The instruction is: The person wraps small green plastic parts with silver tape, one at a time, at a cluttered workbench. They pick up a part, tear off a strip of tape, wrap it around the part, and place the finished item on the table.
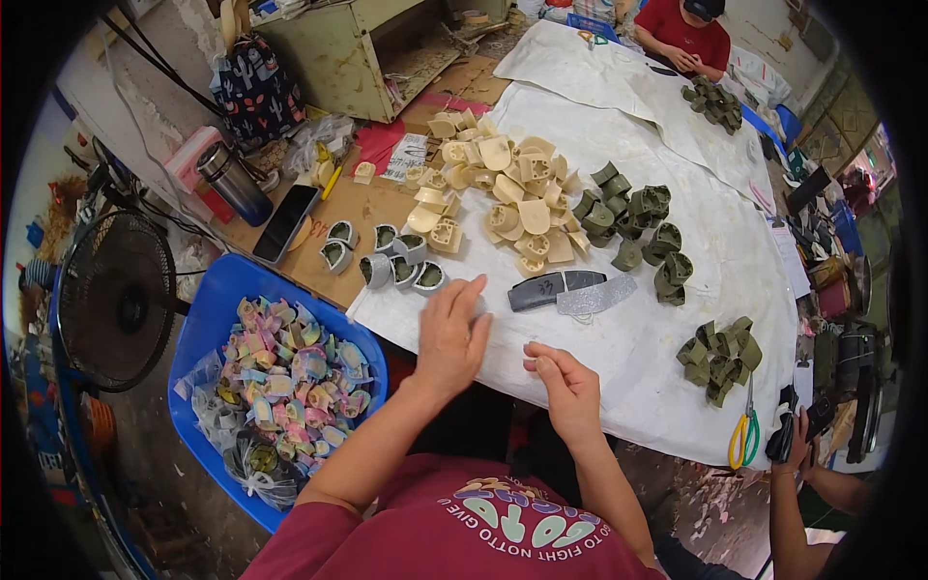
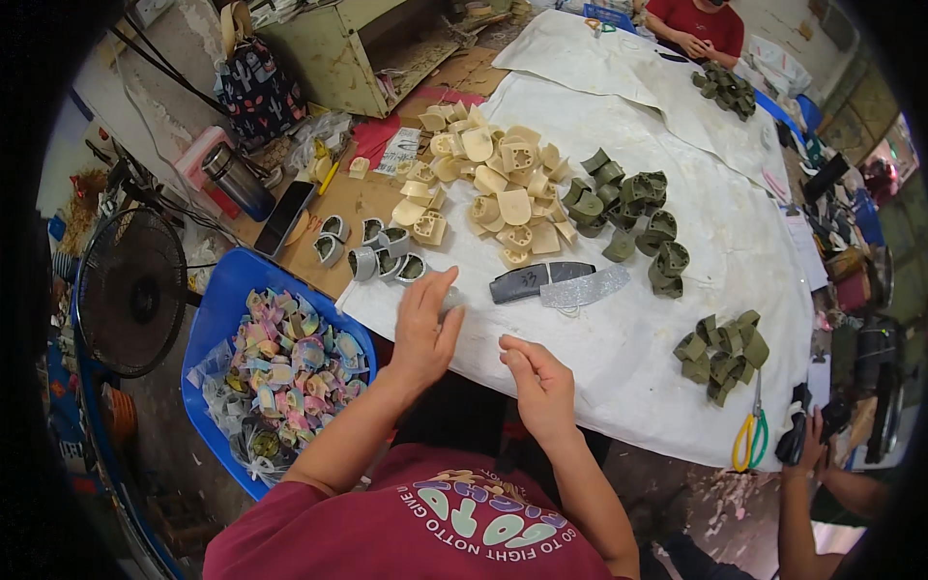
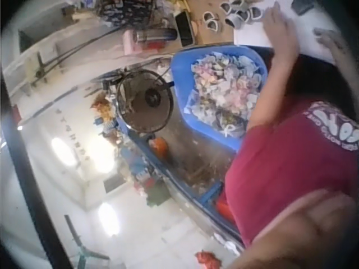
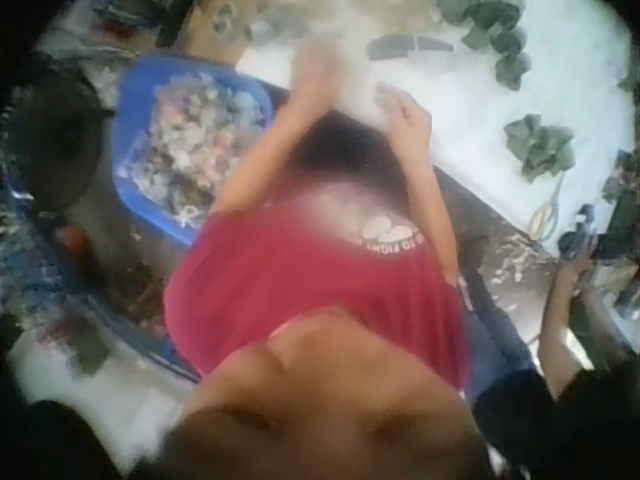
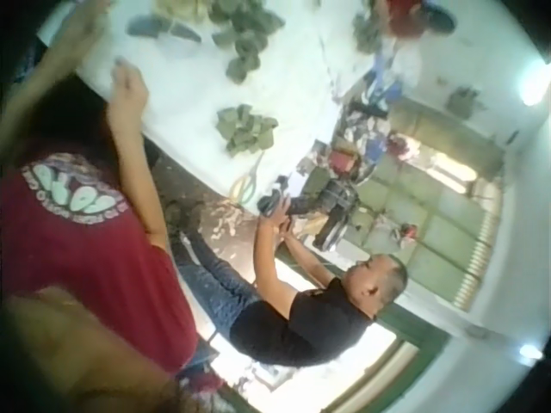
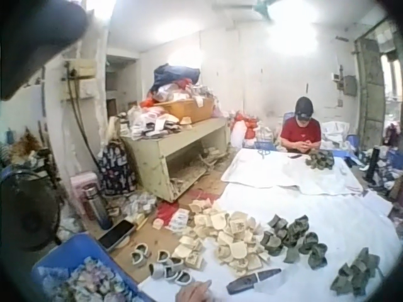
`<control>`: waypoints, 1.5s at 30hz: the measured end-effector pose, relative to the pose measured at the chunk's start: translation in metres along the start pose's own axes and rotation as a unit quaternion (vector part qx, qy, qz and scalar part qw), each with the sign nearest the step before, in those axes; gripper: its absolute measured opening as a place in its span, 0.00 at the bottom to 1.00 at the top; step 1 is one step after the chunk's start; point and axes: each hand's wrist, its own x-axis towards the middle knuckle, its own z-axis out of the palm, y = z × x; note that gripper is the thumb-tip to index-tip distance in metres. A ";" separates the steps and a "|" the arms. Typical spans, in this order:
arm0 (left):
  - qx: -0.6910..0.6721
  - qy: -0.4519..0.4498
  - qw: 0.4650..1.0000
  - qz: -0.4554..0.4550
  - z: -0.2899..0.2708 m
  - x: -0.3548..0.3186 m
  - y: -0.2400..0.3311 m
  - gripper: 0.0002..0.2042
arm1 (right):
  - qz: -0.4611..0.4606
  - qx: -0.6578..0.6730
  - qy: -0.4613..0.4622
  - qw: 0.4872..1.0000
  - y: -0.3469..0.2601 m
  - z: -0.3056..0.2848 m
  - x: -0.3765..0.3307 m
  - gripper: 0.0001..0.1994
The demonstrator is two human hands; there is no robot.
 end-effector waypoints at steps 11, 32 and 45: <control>0.016 0.163 0.986 0.034 0.006 -0.043 -0.050 0.29 | -0.315 -0.356 -0.007 0.880 -0.016 0.069 0.074 0.21; 0.058 0.250 0.964 -0.072 -0.053 -0.017 -0.103 0.29 | -0.338 -0.506 -0.118 0.785 -0.002 0.153 0.150 0.25; 0.063 0.244 0.961 -0.114 -0.052 -0.023 -0.110 0.29 | -0.326 -0.553 -0.165 0.749 0.007 0.191 0.169 0.26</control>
